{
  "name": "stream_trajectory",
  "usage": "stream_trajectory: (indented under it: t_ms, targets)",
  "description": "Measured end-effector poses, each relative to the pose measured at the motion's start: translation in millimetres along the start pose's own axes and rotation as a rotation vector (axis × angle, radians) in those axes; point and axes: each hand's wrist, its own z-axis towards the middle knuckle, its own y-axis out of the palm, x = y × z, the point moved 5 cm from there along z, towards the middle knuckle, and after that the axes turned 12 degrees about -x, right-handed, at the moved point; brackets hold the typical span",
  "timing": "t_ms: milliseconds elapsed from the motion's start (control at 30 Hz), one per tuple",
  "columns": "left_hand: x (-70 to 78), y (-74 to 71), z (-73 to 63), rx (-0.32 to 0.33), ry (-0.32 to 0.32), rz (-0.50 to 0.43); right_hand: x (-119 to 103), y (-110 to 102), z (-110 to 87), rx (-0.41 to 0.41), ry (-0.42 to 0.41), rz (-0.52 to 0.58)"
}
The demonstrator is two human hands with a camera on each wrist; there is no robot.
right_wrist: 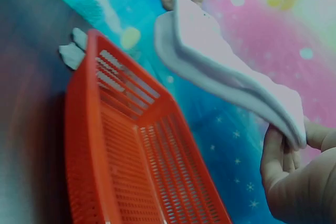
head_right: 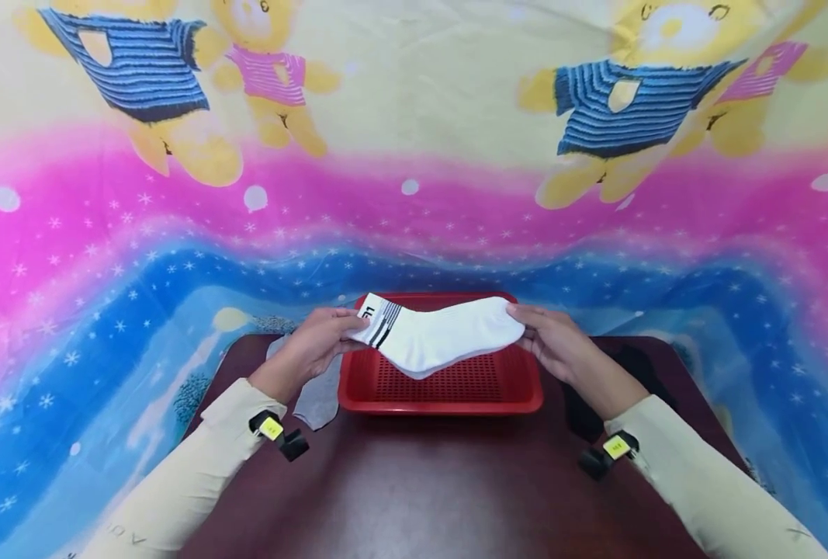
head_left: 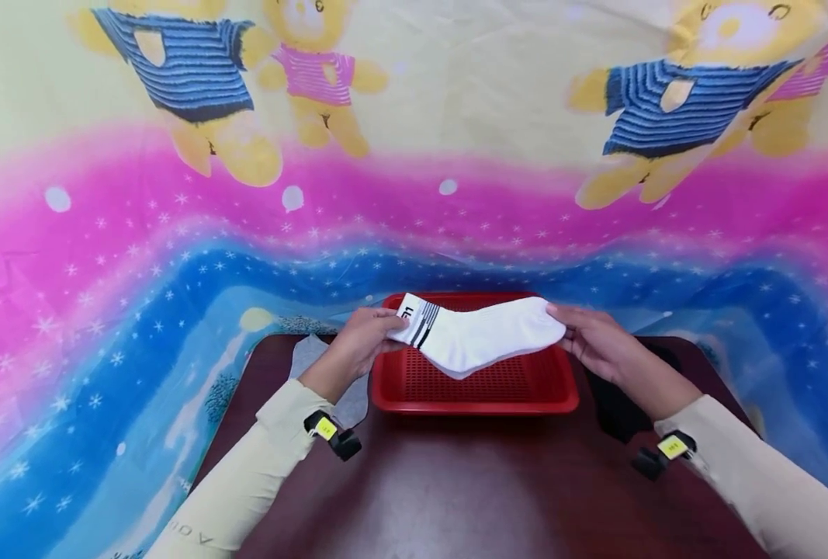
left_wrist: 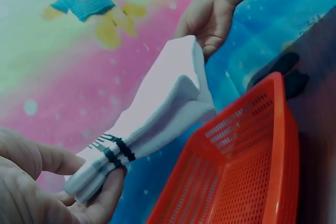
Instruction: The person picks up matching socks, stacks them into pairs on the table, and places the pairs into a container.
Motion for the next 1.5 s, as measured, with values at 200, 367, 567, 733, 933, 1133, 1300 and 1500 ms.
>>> stream_trajectory:
  t_ms: [200,367,567,733,933,1133,1300,1500]
  targets:
    - [-10.3,-1.3,26.8,0.05,0.025,-0.003,7.5,-9.6,28.4,0.057,-0.014,-0.023]
    - [-24.9,-0.9,42.3,0.105,0.005,0.031,24.2,-12.4,50.9,0.083,0.054,-0.047]
    - [-35.7,2.5,66.6,0.161,0.005,0.088,45.0,-20.8,69.1,0.116,0.093,-0.066]
    - [-46.6,4.4,83.7,0.212,-0.044,0.145,63.4,-26.6,82.2,0.205,0.127,-0.149]
    - [-59.1,15.6,83.0,0.184,-0.103,0.191,79.4,-29.7,87.8,0.336,0.174,-0.315]
    - [-68.0,18.5,94.0,0.174,-0.106,0.212,80.7,-28.4,90.5,0.387,0.179,-0.443]
    - [-70.4,10.5,101.3,0.257,-0.117,0.392,80.0,-30.7,96.4,0.403,0.188,-0.74]
    - [-71.0,8.7,103.0,0.31,-0.077,0.697,80.3,-27.5,104.5,0.36,0.156,-1.178]
